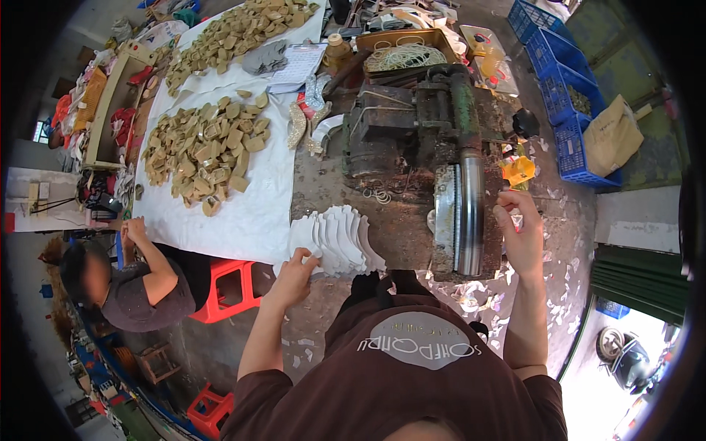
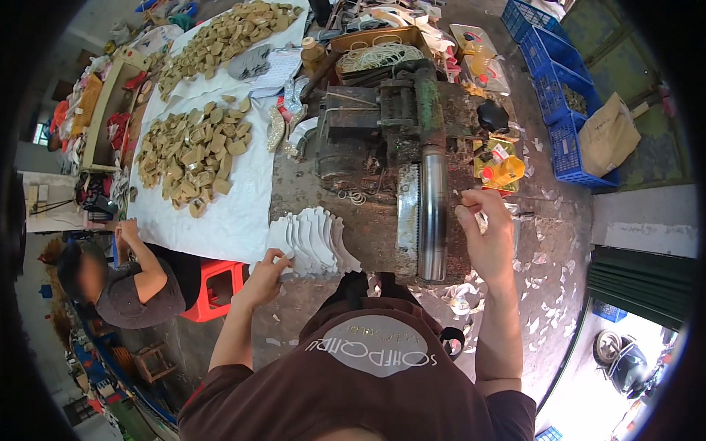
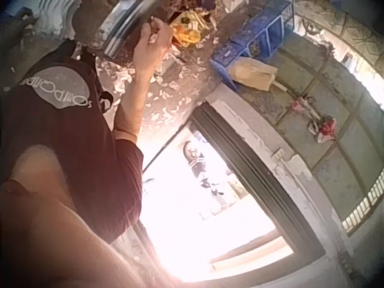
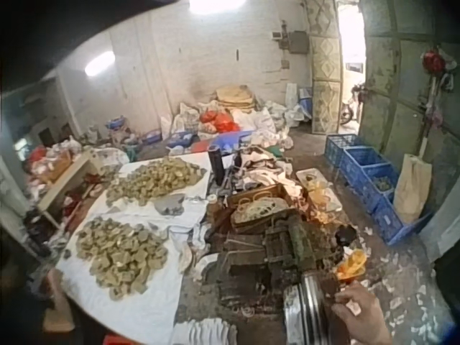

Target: The person repeatedly rubs small, curved shoe parts against a rotating cylindrical polishing machine to smooth or finish their surfaces. The person handles the parts one at a time, rotating them to contact different areas of the machine, and places finished pieces into a stack on the table.

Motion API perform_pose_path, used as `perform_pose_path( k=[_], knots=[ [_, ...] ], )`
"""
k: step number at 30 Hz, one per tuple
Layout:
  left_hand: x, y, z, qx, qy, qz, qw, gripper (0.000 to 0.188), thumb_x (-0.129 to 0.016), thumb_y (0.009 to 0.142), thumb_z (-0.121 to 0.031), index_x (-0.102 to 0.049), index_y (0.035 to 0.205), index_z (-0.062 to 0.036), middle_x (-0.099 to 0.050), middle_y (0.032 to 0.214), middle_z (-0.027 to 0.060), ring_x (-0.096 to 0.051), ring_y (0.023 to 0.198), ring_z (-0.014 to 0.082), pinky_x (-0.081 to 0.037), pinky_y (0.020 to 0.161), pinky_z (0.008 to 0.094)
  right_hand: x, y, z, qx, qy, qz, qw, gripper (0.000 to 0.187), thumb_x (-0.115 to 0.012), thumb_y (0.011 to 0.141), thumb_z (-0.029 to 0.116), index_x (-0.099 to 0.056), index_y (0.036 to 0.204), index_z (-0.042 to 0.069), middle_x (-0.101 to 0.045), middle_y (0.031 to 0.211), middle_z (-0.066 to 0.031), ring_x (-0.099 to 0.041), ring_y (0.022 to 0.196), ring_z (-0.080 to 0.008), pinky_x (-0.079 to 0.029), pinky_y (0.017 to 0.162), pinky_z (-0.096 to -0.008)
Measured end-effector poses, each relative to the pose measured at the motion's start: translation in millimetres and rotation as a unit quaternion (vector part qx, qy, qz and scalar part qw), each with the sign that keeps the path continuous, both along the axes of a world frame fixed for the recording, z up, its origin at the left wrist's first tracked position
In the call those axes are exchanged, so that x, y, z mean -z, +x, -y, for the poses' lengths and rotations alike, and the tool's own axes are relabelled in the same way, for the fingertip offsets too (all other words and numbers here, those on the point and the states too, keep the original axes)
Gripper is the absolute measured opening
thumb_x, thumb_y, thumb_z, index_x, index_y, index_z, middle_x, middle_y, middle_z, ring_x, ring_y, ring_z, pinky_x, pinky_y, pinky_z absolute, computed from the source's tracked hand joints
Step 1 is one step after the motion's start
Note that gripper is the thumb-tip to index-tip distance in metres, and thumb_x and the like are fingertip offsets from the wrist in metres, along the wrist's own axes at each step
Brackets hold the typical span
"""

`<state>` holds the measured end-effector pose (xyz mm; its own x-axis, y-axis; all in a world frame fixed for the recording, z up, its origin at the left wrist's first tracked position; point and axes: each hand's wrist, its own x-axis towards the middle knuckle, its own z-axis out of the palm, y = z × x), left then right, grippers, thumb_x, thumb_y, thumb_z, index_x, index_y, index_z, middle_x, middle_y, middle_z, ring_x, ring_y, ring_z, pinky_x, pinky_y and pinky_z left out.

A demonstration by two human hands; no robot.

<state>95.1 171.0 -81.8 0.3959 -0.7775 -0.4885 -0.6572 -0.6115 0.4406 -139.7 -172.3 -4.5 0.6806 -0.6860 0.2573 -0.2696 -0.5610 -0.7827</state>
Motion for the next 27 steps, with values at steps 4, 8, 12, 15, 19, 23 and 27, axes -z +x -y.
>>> perform_pose_path(
  k=[4,8,12,15,19,23,27],
  knots=[
    [-42,9,26,-0.102,-0.113,-0.079,0.985,0.039,-0.065,0.073,0.002,-0.054,0.11,-0.0047,-0.055,0.105,0.0164,-0.055,0.101,0.0361,-0.044,0.087,0.0394,-11,2,-6,-0.007,0.005,0.014,1.0,0.02,-0.064,0.081,-0.002,-0.06,0.101,-0.002,-0.06,0.086,-0.0102,-0.059,0.077,-0.0201,-0.047,0.072,-0.0298],
    [-69,1,63,-0.239,-0.305,-0.346,0.854,0.038,-0.065,0.081,-0.006,-0.051,0.117,-0.0015,-0.055,0.1,0.008,-0.055,0.099,0.0203,-0.043,0.086,0.0331,-29,16,-29,-0.056,0.024,0.029,0.998,0.017,-0.066,0.08,-0.002,-0.061,0.096,-0.002,-0.06,0.085,-0.0102,-0.058,0.075,-0.0205,-0.047,0.069,-0.0302],
    [-67,-35,115,-0.22,-0.43,-0.549,0.682,0.042,-0.062,0.087,-0.018,-0.05,0.122,-0.0001,-0.051,0.11,0.0069,-0.049,0.104,0.0154,-0.039,0.093,0.0315,-31,39,-65,-0.14,0.001,0.058,0.989,0.019,-0.07,0.074,0.001,-0.063,0.091,0.006,-0.059,0.099,-0.0091,-0.053,0.092,-0.0293,-0.042,0.081,-0.0391],
    [-72,-59,145,-0.179,-0.442,-0.603,0.64,0.052,-0.066,0.086,-0.027,-0.049,0.126,0.0011,-0.049,0.12,0.009,-0.047,0.114,0.0192,-0.037,0.099,0.0343,-30,50,-83,-0.106,-0.045,0.037,0.993,0.02,-0.072,0.072,0.005,-0.064,0.091,0.007,-0.054,0.112,-0.0087,-0.046,0.101,-0.0314,-0.036,0.086,-0.0419],
    [-75,-78,162,-0.176,-0.466,-0.61,0.616,0.056,-0.068,0.085,-0.031,-0.047,0.127,-0.0008,-0.051,0.122,0.0111,-0.048,0.116,0.0213,-0.04,0.099,0.037,-13,50,-90,-0.048,-0.07,0.063,0.994,0.022,-0.074,0.071,0.009,-0.064,0.091,0.008,-0.052,0.115,-0.0081,-0.042,0.104,-0.0313,-0.032,0.085,-0.0437],
    [-80,-96,171,-0.187,-0.496,-0.576,0.622,0.047,-0.06,0.092,-0.026,-0.041,0.128,-0.0004,-0.05,0.119,0.0109,-0.049,0.111,0.0176,-0.041,0.095,0.0314,-8,48,-86,-0.008,-0.1,0.085,0.991,0.021,-0.075,0.07,0.009,-0.064,0.088,0.009,-0.053,0.114,-0.0076,-0.043,0.102,-0.0298,-0.032,0.081,-0.043],
    [-77,-102,176,-0.172,-0.535,-0.494,0.664,0.04,-0.054,0.096,-0.023,-0.039,0.125,0.0,-0.05,0.114,0.011,-0.051,0.104,0.0154,-0.042,0.091,0.0281,-9,46,-83,-0.007,-0.084,0.091,0.992,0.019,-0.075,0.069,0.009,-0.062,0.083,0.009,-0.053,0.112,-0.007,-0.044,0.102,-0.0296,-0.032,0.081,-0.0428]
  ],
)
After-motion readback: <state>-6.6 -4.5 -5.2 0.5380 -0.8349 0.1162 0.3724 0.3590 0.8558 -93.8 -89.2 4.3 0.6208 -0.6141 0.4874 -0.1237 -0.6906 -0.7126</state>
